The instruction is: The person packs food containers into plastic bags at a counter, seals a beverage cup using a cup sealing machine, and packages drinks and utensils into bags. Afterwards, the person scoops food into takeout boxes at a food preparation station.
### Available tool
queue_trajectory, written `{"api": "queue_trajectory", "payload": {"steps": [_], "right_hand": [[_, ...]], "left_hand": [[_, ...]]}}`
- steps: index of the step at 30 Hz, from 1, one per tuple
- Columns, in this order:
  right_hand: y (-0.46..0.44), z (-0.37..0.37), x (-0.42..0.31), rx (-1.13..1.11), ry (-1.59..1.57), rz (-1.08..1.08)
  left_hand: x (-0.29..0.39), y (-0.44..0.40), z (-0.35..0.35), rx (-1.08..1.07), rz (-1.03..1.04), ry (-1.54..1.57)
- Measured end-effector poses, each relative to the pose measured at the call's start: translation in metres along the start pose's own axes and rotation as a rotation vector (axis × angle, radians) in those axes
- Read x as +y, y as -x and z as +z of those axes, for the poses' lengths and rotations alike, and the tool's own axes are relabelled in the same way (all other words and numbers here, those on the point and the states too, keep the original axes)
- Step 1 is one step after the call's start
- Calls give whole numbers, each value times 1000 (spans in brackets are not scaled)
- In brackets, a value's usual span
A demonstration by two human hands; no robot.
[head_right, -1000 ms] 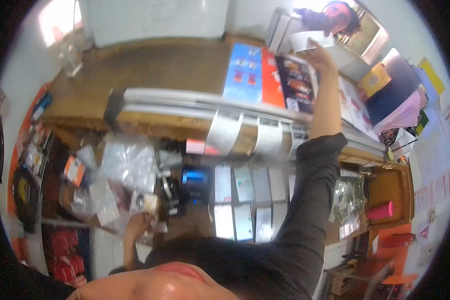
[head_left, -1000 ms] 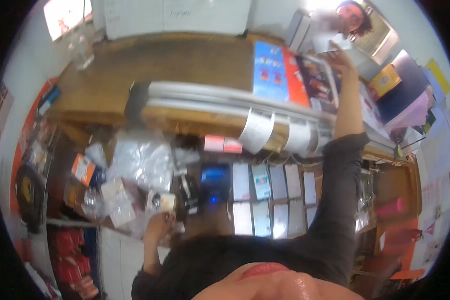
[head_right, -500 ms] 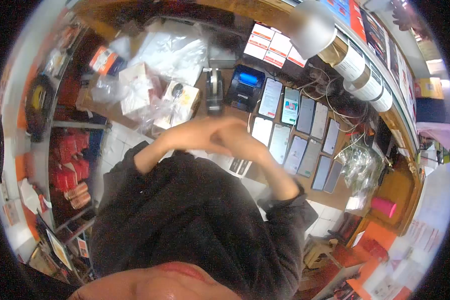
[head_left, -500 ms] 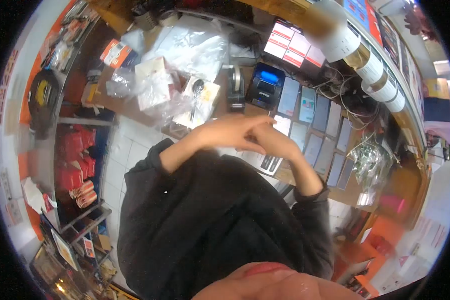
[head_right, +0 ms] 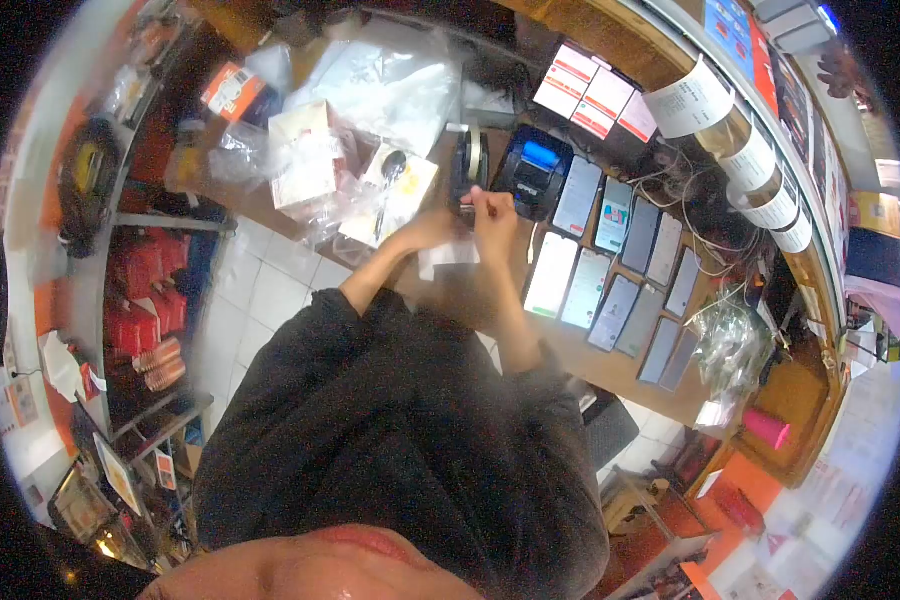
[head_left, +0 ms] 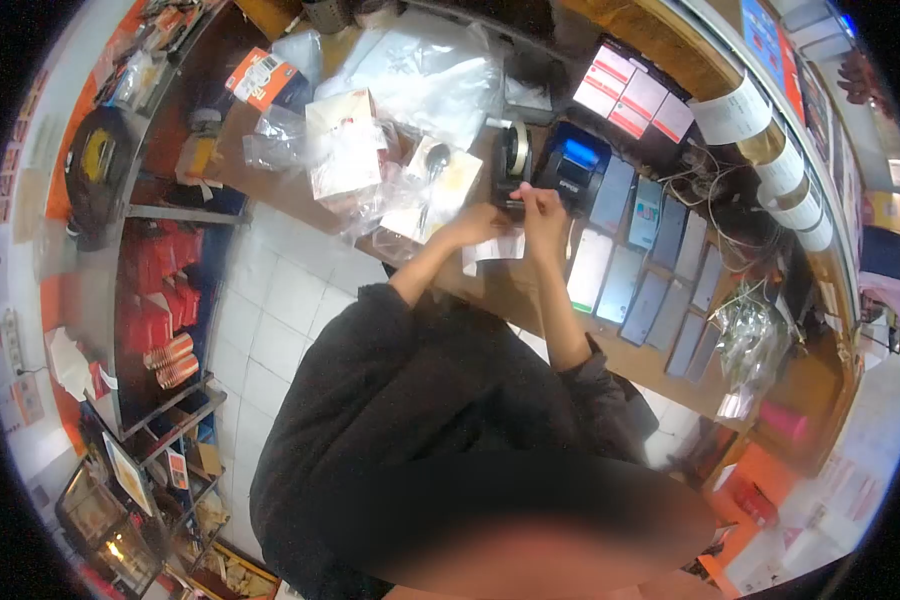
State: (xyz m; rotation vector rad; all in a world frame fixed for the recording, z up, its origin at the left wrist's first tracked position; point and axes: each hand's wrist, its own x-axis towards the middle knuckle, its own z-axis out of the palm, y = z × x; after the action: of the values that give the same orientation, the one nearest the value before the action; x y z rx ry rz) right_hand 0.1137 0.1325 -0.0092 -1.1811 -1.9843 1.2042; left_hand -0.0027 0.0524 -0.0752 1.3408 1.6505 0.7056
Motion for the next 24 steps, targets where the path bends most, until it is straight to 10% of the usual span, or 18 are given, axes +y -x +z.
{"api": "queue_trajectory", "payload": {"steps": [5, 7, 11, 16, 18, 24], "right_hand": [[110, -23, 28, -164, -265, 209], [130, -12, 73, -218, -476, 612], [118, 2, 96, -220, -388, 553], [122, -10, 108, -378, -276, 558], [116, -28, 95, -523, -352, 561], [25, -41, -103, -716, -147, 38]], "left_hand": [[-19, -11, 4, -21, 111, 221], [-15, -8, 0, -24, 100, 212], [5, -3, -4, -143, 78, 224], [-34, 4, 64, 388, -221, -333], [21, 44, 25, 437, 46, -342], [101, 155, -96, 772, 9, 421]]}}
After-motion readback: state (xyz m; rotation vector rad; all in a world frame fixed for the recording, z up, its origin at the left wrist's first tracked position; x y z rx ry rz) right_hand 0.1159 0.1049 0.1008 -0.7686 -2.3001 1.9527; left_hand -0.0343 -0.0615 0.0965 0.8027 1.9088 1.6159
